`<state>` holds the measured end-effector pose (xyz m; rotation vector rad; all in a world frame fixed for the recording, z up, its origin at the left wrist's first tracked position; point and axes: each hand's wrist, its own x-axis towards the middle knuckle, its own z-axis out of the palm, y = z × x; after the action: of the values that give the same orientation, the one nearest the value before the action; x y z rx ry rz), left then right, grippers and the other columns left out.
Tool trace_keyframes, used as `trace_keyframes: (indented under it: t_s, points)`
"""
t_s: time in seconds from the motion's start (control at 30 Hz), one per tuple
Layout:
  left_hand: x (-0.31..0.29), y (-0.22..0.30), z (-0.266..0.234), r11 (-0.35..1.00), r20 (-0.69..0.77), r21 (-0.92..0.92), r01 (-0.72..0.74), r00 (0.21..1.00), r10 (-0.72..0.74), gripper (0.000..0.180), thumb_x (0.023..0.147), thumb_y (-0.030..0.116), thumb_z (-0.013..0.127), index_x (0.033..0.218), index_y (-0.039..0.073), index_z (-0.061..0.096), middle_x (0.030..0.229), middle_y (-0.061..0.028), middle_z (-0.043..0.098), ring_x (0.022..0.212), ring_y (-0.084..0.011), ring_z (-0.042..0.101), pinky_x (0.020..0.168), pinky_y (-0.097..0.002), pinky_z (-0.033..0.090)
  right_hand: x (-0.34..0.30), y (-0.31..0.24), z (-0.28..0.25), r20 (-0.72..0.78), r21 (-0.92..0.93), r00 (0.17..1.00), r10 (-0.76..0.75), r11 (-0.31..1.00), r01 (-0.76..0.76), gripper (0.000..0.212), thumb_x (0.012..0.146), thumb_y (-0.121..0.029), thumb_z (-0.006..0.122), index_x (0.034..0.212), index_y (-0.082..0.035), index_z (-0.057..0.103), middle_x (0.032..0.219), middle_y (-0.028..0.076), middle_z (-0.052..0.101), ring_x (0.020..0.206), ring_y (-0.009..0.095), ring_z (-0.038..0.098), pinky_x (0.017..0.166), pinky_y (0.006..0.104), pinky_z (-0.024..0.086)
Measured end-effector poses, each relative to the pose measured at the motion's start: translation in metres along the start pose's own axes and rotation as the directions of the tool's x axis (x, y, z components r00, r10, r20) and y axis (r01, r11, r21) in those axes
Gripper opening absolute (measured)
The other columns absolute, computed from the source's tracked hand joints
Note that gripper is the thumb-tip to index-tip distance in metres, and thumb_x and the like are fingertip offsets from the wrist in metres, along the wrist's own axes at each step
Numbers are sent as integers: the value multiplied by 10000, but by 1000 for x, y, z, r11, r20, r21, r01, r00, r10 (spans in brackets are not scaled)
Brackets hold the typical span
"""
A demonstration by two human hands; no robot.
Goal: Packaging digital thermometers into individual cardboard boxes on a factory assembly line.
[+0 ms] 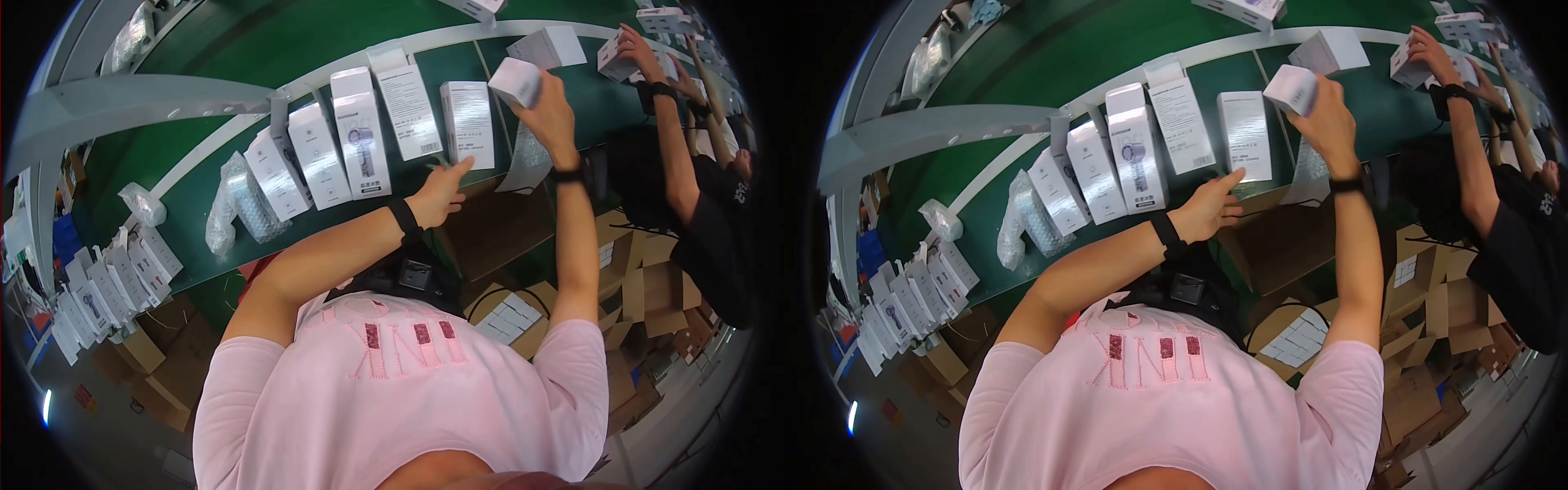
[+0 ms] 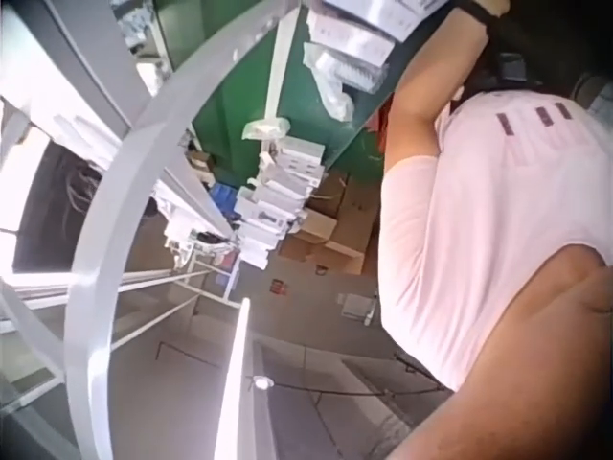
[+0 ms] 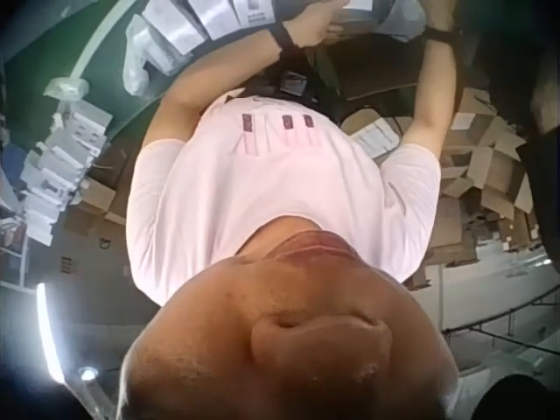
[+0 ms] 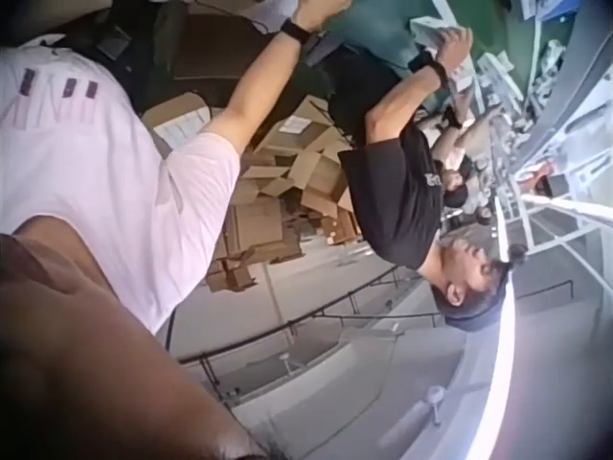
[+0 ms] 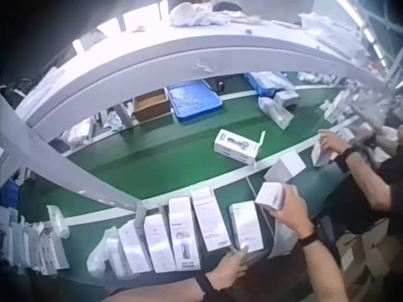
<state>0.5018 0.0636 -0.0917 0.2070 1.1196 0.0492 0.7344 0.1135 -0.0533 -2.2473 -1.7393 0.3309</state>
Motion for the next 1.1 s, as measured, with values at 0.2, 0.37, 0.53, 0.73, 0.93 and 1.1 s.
trace_keyframes:
  t_s: [0.2,0.37,0.53,0.73,0.93,1.1]
  points:
    - [31,-4,3,980,-44,-58,-189,981,187,1001,858,477,673,1533,167,3,1398,-229,384,1147,-343,518,968,-443,417,-36,54,0,-224,732,931,287,681,-34,665,735,-186,830,1247,36,470,1125,126,574,1014,199,558,837,314,476]
    - [31,-5,15,978,-54,-53,-201,979,199,900,883,453,655,1535,170,102,1378,-204,438,1166,-333,516,953,-430,431,-32,104,15,-280,738,873,400,671,-71,655,745,-197,829,1240,44,474,1134,117,578,940,181,579,775,276,480]
    - [37,-13,6,978,91,123,-169,983,158,943,866,440,672,1538,170,68,1326,-164,468,1003,-260,533,888,-383,447,-51,69,25,-229,764,865,447,633,-125,862,756,-240,822,1392,73,331,1224,169,543,900,155,581,751,257,477]
    - [-88,73,21,72,643,736,-673,728,239,940,837,517,657,1482,-12,221,1427,-256,394,1325,-355,382,1083,-405,331,-107,9,16,-296,498,761,577,773,-392,977,726,-334,832,1426,68,283,1354,210,430,1047,238,557,878,353,461]
    - [-80,246,34,-396,535,844,-361,516,669,768,686,339,790,1265,-66,489,1304,-291,494,1254,-427,418,1032,-495,348,-120,-54,67,-90,260,979,186,953,-157,907,676,-296,831,1365,61,360,1264,267,479,1156,415,473,988,450,386]
    - [48,300,25,-501,388,843,193,427,817,1031,585,248,849,1450,195,292,1487,-242,267,1318,-500,291,998,-675,275,-108,-55,61,-143,486,939,313,849,-209,760,711,-158,754,1340,50,382,1201,242,495,1129,404,480,979,431,394]
